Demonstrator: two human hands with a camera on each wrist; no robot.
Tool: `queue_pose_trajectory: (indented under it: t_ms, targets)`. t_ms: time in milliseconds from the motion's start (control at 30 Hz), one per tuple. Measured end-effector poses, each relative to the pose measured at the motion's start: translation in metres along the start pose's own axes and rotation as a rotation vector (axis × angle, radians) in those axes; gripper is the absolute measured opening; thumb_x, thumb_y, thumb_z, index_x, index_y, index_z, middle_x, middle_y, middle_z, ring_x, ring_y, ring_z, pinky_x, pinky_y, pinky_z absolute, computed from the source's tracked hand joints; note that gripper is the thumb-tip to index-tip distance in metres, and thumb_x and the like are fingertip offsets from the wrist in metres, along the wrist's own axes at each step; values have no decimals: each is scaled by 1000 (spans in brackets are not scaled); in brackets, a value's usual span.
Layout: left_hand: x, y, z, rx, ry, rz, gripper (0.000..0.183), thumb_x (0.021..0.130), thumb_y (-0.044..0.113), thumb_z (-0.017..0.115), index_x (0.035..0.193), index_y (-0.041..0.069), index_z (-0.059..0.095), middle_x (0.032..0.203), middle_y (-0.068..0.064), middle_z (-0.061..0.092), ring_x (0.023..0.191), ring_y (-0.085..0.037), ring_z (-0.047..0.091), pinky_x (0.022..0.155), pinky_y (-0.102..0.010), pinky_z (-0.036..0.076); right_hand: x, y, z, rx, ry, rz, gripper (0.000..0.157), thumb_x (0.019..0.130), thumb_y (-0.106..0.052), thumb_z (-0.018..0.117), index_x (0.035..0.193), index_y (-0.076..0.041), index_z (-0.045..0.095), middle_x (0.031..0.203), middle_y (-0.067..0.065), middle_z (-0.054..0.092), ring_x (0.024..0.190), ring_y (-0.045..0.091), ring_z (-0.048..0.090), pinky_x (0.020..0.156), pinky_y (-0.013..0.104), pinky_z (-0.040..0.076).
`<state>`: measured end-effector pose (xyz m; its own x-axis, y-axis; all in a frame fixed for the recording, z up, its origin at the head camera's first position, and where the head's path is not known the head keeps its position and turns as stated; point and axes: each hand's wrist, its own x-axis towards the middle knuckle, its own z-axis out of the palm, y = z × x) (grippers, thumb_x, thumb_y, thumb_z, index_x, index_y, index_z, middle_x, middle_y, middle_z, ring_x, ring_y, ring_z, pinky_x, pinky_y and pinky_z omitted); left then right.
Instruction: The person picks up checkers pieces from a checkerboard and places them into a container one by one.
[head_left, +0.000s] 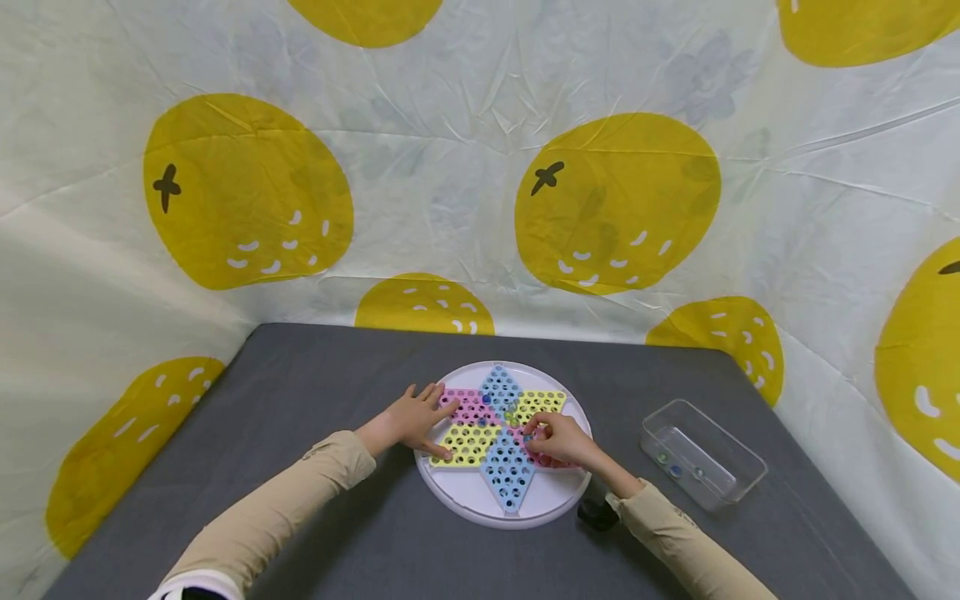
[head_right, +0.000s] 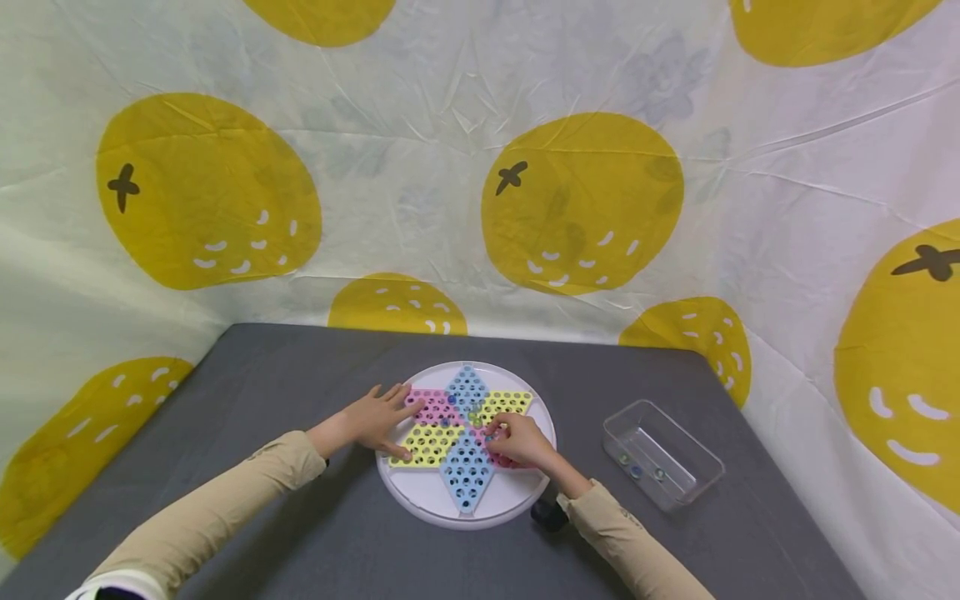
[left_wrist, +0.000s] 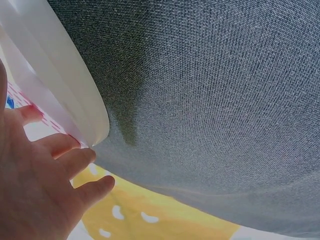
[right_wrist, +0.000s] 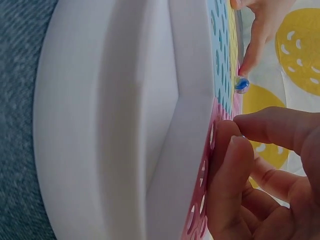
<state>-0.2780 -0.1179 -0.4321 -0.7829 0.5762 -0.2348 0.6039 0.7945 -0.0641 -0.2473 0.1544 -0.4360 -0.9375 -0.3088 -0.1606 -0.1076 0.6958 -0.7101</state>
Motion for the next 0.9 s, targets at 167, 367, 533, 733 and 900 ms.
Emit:
queue_pose_trajectory:
  t_ms: [167,367,533,733,900]
  targets:
    - [-1,1,0,3,8,-4,93,69,70,52,142,18,25,148,-19,19,135,-35,21,104,-55,20,0,1,0,10,3,-5,16,77,-13,66,91,-7,60,55,-1,52,45,9,50,40,19,37]
    - [1,1,1,3,13,-8,93,69,70,52,142,19,26,147,-19,19,135,-35,20,104,-55,20,-1,3,-2,39,-9,-22,17,78,-13,66,91,-5,59,54,-1,52,45,9,50,41,19,39]
    - [0,1,2,10,8,-10,93,70,70,51,142,19,25,148,-19,18,135,-36,20,105,-55,20,-3,3,-4,63,-24,-43,19,78,-16,65,92,-4,59,56,-2,53,45,8,50,42,21,41]
    - [0,2,-1,7,6,-4,92,70,69,53,142,18,26,147,-20,19,135,-36,21,104,-56,21,-6,3,-6,68,-39,-59,17,80,-17,63,92,-5,60,57,-1,54,44,8,50,42,23,43]
    - [-1,3,-1,27,11,-4,92,70,69,53,141,18,26,147,-20,20,135,-36,22,103,-55,22,-8,2,-9,61,-41,-51,17,81,-19,63,92,-6,59,60,2,57,46,10,52,42,25,45]
